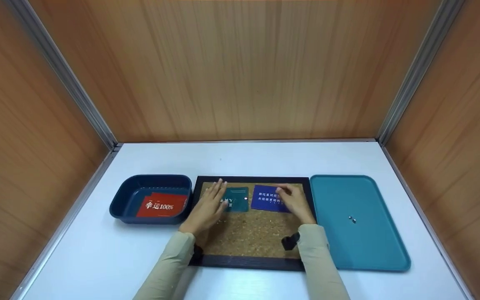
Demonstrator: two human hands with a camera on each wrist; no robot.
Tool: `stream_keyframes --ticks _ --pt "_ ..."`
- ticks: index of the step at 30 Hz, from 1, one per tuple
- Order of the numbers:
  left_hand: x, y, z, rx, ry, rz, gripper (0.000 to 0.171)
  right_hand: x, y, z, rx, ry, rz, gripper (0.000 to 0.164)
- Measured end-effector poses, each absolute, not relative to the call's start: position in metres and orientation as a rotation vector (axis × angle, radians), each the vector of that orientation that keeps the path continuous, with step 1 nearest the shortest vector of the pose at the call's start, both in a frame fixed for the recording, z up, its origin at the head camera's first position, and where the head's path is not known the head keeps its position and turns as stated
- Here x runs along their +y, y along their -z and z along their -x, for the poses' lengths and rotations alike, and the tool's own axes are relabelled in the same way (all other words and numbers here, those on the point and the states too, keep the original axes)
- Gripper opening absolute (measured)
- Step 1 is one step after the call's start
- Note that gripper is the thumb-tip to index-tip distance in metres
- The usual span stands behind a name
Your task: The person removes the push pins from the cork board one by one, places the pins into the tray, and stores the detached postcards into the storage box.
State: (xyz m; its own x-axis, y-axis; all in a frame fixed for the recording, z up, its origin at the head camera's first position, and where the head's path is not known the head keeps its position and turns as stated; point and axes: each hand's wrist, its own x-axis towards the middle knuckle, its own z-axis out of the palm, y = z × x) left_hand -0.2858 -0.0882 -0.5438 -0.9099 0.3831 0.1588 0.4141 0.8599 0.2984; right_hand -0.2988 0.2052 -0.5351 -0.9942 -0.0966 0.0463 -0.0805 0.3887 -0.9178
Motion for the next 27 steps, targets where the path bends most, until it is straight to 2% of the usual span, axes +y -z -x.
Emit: stream_keyframes --ticks 8,27 --pt "-0.054 0.548 0.285 -2.91 0.429 0.765 0.057 0.234 0.541 0.296 2.612 1.666 -0.025 0.043" --pt "0.001 0.552 0.284 -2.984 0.25 0.962 0.053 0.256 0.554 0.307 2.584 1.632 0.006 0.041"
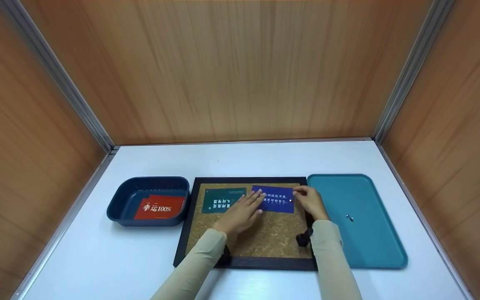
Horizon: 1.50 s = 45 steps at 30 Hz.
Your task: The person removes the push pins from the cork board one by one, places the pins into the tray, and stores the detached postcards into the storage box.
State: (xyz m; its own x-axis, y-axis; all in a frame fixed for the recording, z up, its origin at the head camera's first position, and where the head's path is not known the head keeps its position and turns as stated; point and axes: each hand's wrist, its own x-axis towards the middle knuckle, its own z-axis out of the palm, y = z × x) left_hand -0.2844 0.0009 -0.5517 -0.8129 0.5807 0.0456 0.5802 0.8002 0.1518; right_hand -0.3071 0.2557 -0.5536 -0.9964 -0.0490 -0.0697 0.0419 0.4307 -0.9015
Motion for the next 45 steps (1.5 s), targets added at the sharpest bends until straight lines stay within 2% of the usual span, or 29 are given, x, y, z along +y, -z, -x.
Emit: stream_keyframes --ticks 22,45 --pt "0.026 0.562 0.297 2.866 -0.258 -0.914 0.051 0.259 0.559 0.321 2.595 1.42 -0.066 0.037" --pt "0.038 0.562 0.297 2.755 -0.178 -0.841 0.05 0.26 0.567 0.315 2.609 1.389 -0.125 0.037"
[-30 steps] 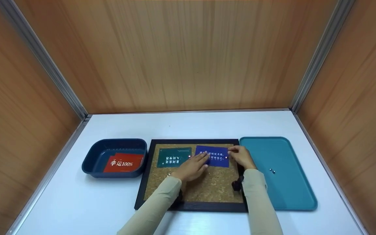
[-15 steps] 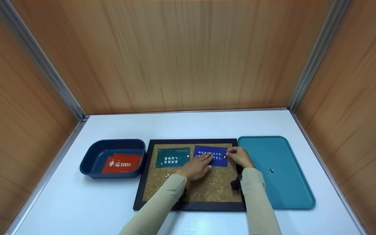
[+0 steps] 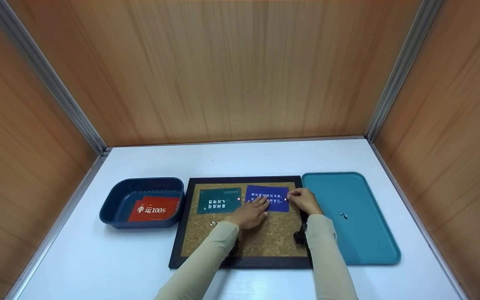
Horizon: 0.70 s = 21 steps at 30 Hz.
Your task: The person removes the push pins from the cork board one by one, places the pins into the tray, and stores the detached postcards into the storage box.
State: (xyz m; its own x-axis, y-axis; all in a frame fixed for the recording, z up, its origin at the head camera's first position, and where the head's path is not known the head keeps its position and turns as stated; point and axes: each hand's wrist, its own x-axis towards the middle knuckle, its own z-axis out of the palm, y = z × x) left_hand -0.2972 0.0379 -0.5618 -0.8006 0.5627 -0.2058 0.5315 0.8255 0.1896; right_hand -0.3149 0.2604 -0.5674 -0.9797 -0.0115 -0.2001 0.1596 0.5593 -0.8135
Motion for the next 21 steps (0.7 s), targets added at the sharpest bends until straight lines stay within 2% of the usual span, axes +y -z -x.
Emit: stream_keyframes --ticks 21 --pt "0.0357 0.5571 0.2974 2.686 -0.245 -0.796 0.051 0.2579 0.5714 0.314 2.65 1.36 -0.124 0.039"
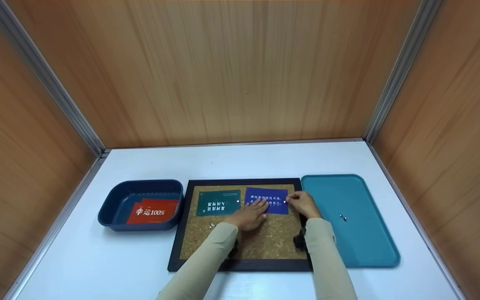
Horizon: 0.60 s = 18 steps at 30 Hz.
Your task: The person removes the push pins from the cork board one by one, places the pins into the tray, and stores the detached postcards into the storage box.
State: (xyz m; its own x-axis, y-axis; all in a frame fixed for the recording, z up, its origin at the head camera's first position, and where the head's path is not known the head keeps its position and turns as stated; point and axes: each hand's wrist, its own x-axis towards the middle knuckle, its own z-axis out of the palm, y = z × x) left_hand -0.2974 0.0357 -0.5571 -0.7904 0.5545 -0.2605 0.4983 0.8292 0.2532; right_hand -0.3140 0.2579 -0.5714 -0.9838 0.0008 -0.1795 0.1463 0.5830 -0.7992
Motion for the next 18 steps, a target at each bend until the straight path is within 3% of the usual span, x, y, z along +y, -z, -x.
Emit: stream_keyframes --ticks 18 --pt "0.0352 0.557 0.2969 2.707 -0.273 -0.799 0.051 0.2549 0.5697 0.3142 2.68 1.318 -0.127 0.033"
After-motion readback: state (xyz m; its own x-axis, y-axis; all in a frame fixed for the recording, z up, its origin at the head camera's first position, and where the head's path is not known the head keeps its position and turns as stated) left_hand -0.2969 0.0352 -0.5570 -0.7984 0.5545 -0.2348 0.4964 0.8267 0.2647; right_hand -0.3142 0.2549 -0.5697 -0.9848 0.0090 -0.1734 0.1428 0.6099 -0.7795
